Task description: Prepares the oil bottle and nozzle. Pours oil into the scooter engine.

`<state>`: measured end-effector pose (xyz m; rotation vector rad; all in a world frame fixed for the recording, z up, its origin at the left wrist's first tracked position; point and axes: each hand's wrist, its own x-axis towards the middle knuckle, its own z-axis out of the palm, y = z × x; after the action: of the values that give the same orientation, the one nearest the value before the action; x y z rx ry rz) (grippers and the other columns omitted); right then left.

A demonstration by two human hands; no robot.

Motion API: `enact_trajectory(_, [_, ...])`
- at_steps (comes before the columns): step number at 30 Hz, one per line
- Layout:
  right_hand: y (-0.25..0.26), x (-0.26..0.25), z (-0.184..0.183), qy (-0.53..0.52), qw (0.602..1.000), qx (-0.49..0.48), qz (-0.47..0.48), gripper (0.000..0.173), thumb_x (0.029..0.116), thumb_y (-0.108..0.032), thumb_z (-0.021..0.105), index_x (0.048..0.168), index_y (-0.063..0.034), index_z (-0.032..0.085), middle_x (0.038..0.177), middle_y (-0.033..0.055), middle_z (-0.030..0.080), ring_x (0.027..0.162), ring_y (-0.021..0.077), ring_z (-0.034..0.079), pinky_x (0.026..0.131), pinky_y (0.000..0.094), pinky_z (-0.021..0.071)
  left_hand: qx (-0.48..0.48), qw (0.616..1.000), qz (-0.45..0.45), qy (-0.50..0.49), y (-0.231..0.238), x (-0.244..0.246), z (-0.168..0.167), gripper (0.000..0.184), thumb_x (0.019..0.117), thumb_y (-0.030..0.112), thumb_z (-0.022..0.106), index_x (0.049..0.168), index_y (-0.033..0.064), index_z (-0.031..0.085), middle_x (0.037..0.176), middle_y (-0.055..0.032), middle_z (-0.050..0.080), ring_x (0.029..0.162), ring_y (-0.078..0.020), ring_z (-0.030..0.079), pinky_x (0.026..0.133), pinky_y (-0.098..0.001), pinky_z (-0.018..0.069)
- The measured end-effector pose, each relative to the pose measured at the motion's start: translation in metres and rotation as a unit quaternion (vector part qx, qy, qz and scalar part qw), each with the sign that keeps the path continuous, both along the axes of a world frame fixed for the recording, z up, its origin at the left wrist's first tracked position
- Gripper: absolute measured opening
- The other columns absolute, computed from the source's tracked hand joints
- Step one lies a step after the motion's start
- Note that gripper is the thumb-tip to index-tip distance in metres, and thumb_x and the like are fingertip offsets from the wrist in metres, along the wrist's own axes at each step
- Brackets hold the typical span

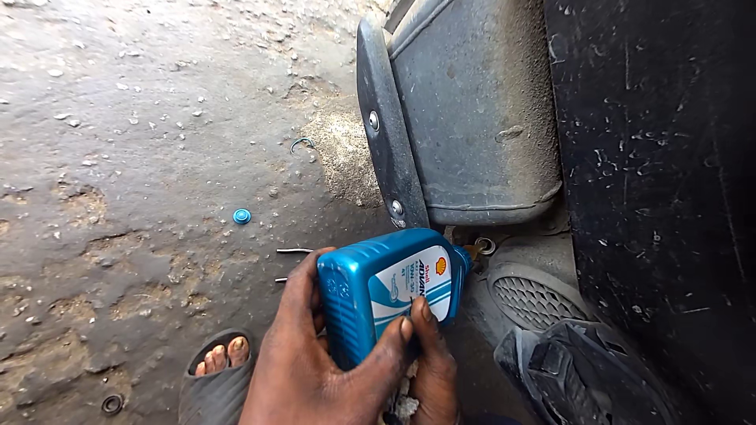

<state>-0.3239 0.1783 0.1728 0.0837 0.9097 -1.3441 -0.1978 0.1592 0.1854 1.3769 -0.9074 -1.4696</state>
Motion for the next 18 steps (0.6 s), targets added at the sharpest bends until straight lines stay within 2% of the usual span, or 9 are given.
enact_trajectory(18, [0.0008, -0.0008, -0.0007, 0.018, 1.0, -0.003, -0.003, 0.025, 0.0917, -0.025, 0.074, 0.105, -0.0043, 0.069, 0.094, 0.0121, 0.075, 0.09, 0.0152, 0.075, 0.083, 0.0327, 0.0626, -0.002, 1.0, -0.001, 0.0, 0.0007, -0.0007, 0.001, 0.086, 0.0811, 0.024, 0.087, 0.147, 0.0003, 0.037, 0.119, -0.0081, 0.068, 0.092, -0.0171, 0.075, 0.072, -0.031, 0.0674])
